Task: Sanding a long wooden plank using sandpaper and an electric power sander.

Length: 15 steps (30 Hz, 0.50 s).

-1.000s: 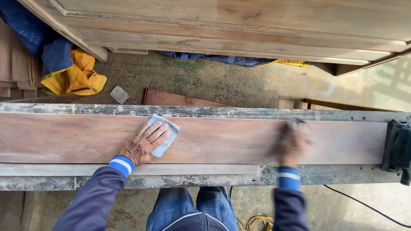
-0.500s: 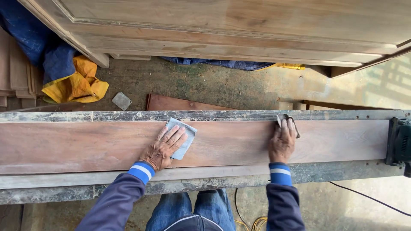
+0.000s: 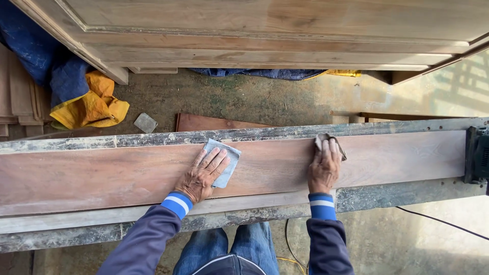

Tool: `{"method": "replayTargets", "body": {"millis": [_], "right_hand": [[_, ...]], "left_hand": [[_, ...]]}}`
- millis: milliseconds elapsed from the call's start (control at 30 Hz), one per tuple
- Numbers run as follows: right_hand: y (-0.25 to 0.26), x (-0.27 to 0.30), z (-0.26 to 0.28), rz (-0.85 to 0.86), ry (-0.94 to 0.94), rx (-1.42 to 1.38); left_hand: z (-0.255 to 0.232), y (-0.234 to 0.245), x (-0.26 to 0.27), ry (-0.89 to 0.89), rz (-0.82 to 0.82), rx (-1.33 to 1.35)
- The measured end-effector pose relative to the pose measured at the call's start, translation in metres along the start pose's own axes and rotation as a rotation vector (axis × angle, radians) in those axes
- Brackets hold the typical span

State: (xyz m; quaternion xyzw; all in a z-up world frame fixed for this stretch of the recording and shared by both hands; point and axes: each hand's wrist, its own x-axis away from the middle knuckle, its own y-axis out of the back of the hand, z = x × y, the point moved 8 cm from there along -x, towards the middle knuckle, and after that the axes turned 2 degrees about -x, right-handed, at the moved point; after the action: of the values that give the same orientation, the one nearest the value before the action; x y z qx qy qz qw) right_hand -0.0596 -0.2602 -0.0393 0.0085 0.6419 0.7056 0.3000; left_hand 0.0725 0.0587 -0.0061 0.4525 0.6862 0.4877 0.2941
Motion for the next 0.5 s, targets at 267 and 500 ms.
{"method": "replayTargets", "body": {"millis": [267, 500], "right_hand": [[-0.01, 0.01, 0.206, 0.141, 0.193, -0.262], [-0.003, -0.013, 0.039, -0.004, -0.035, -0.036]], "left_hand": [[-0.001, -0.007, 0.003, -0.033, -0.044, -0.139], [-0.002, 0.002, 0.003, -0.034, -0.066, 0.029]]}}
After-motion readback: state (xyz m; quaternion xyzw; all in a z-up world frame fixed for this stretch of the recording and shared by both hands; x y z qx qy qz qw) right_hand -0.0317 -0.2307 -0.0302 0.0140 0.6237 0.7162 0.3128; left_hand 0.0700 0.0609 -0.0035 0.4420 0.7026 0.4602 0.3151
